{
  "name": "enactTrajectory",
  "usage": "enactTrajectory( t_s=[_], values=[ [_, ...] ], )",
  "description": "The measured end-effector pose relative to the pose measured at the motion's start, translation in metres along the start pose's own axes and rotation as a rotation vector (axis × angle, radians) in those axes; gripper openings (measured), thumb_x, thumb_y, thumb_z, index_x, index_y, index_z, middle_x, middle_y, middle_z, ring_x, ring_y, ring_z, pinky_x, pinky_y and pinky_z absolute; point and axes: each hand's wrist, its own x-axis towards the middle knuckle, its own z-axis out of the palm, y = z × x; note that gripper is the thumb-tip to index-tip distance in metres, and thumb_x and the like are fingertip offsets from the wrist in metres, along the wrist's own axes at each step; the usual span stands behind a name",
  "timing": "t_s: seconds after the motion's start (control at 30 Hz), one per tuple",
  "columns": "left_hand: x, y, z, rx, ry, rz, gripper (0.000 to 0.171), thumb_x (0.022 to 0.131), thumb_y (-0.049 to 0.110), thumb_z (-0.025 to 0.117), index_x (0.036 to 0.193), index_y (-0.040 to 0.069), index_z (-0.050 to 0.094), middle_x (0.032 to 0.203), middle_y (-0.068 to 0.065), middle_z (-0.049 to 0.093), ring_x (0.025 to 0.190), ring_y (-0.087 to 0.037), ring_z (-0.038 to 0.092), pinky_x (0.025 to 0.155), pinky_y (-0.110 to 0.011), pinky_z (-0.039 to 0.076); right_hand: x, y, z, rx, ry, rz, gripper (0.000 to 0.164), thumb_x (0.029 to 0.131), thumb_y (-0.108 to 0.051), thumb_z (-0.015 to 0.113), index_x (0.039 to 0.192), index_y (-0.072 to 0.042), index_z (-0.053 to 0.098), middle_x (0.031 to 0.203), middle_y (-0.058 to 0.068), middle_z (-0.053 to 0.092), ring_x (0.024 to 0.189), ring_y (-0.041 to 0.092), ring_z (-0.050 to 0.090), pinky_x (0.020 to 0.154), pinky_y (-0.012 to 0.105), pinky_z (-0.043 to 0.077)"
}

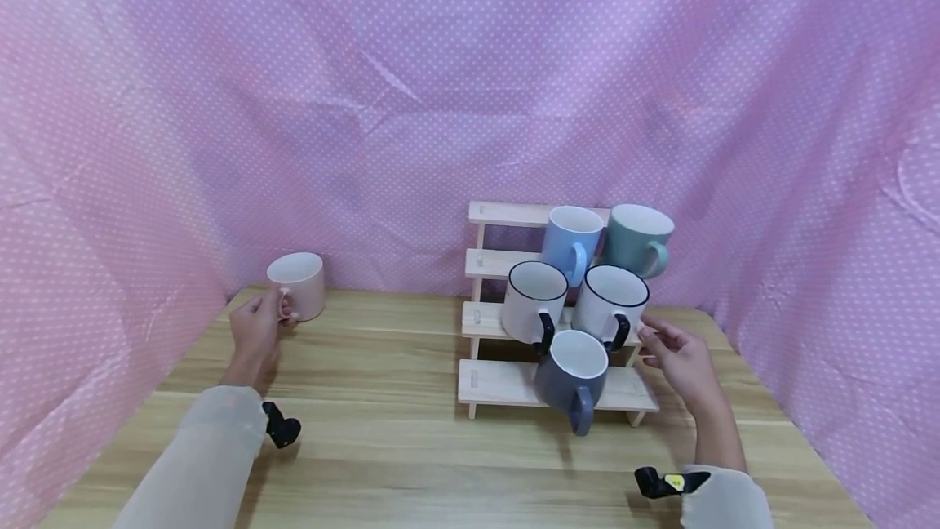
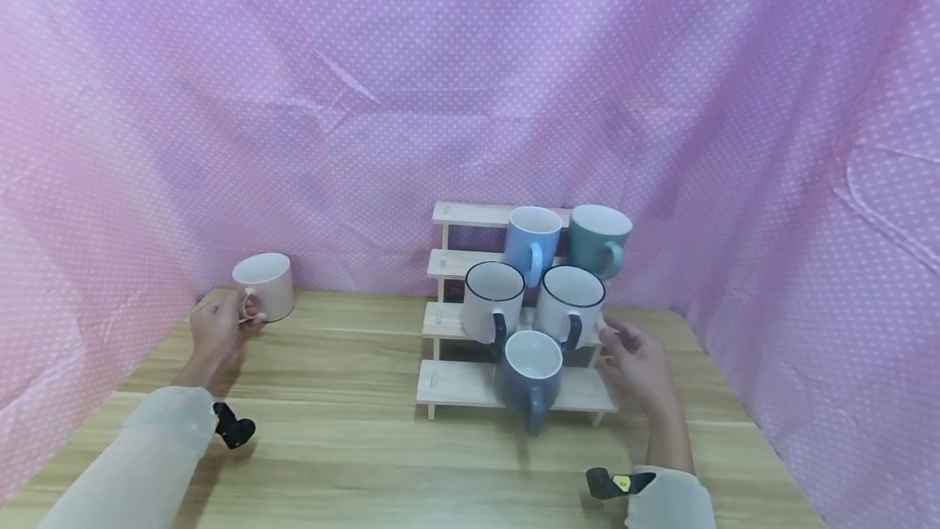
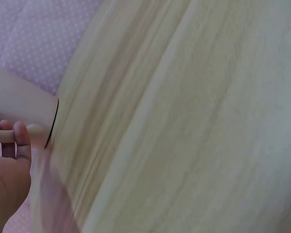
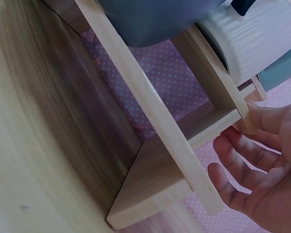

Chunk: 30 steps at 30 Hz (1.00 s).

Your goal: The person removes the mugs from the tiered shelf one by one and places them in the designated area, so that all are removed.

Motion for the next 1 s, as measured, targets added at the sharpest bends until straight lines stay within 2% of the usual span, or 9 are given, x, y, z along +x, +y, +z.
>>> enactTrajectory(
  t_s=[0.23,0.37,0.43,0.5,0.57,0.63,0.77,0.83,1.0],
  values=[
    [0.002,0.001,-0.004,-0.030,-0.029,-0.062,0.024,0.097,0.012,0.068,0.078,-0.002,0.069,0.074,-0.005,0.065,0.059,-0.016,0.063,0.055,-0.026,0.057,0.001,-0.001,-0.001,0.001,0.003,-0.002,0.053,0.107,-0.030,0.057,0.146,0.004,0.050,0.129,0.025,0.062,0.094,0.013,0.069,0.080,0.026,0.061],
    [0.002,0.002,-0.007,-0.021,-0.094,-0.071,0.025,0.099,0.015,0.067,0.078,0.000,0.067,0.077,-0.004,0.066,0.061,-0.015,0.065,0.058,-0.026,0.059,0.001,0.000,-0.002,0.006,0.003,0.003,0.053,0.106,-0.031,0.057,0.146,0.004,0.051,0.128,0.023,0.063,0.094,0.011,0.068,0.081,0.027,0.061],
    [0.001,0.004,-0.011,0.022,-0.145,-0.065,0.028,0.101,0.017,0.066,0.078,0.000,0.064,0.082,-0.005,0.065,0.067,-0.015,0.066,0.062,-0.027,0.061,0.001,0.000,-0.002,0.006,0.000,0.009,0.054,0.106,-0.031,0.058,0.146,0.003,0.050,0.127,0.022,0.063,0.093,0.009,0.068,0.081,0.028,0.061],
    [0.000,0.007,-0.015,0.123,-0.210,-0.042,0.033,0.103,0.021,0.062,0.079,-0.002,0.059,0.093,-0.007,0.063,0.079,-0.016,0.065,0.070,-0.029,0.062,0.001,0.000,-0.002,0.009,-0.002,0.013,0.054,0.106,-0.031,0.058,0.147,0.003,0.050,0.127,0.022,0.064,0.094,0.010,0.068,0.082,0.029,0.061],
    [-0.001,0.011,-0.020,0.300,-0.255,0.028,0.036,0.104,0.025,0.058,0.085,-0.005,0.058,0.102,-0.010,0.060,0.089,-0.017,0.061,0.074,-0.030,0.061,0.001,-0.001,-0.001,0.005,-0.005,0.020,0.054,0.106,-0.032,0.058,0.147,0.003,0.050,0.127,0.021,0.064,0.095,0.011,0.068,0.083,0.030,0.061],
    [0.000,0.016,-0.023,0.543,-0.275,0.139,0.040,0.105,0.031,0.055,0.089,-0.005,0.057,0.104,-0.012,0.059,0.091,-0.019,0.058,0.073,-0.028,0.059,0.001,-0.002,-0.001,0.000,-0.006,0.022,0.055,0.106,-0.032,0.057,0.147,0.003,0.049,0.127,0.020,0.064,0.096,0.013,0.068,0.083,0.030,0.061],
    [0.006,0.032,-0.020,0.901,-0.180,0.332,0.041,0.102,0.038,0.054,0.087,0.000,0.060,0.082,-0.010,0.058,0.075,-0.021,0.050,0.057,-0.028,0.046,0.000,-0.004,-0.001,-0.001,-0.006,0.014,0.054,0.107,-0.031,0.057,0.147,0.004,0.049,0.125,0.021,0.064,0.095,0.012,0.068,0.082,0.029,0.061],
    [0.009,0.041,-0.016,0.959,-0.128,0.386,0.040,0.100,0.038,0.055,0.083,0.002,0.057,0.076,-0.008,0.055,0.072,-0.022,0.046,0.055,-0.030,0.040,-0.001,-0.004,-0.001,-0.001,-0.004,0.010,0.053,0.107,-0.030,0.057,0.146,0.005,0.049,0.123,0.020,0.065,0.094,0.012,0.068,0.082,0.029,0.061],
    [0.013,0.064,-0.001,0.954,-0.058,0.483,0.031,0.098,0.029,0.058,0.084,0.001,0.059,0.075,-0.007,0.057,0.072,-0.020,0.048,0.061,-0.026,0.039,-0.003,-0.004,-0.001,-0.010,0.000,0.006,0.053,0.107,-0.030,0.057,0.146,0.006,0.050,0.119,0.018,0.066,0.095,0.015,0.069,0.081,0.029,0.062]
  ],
)
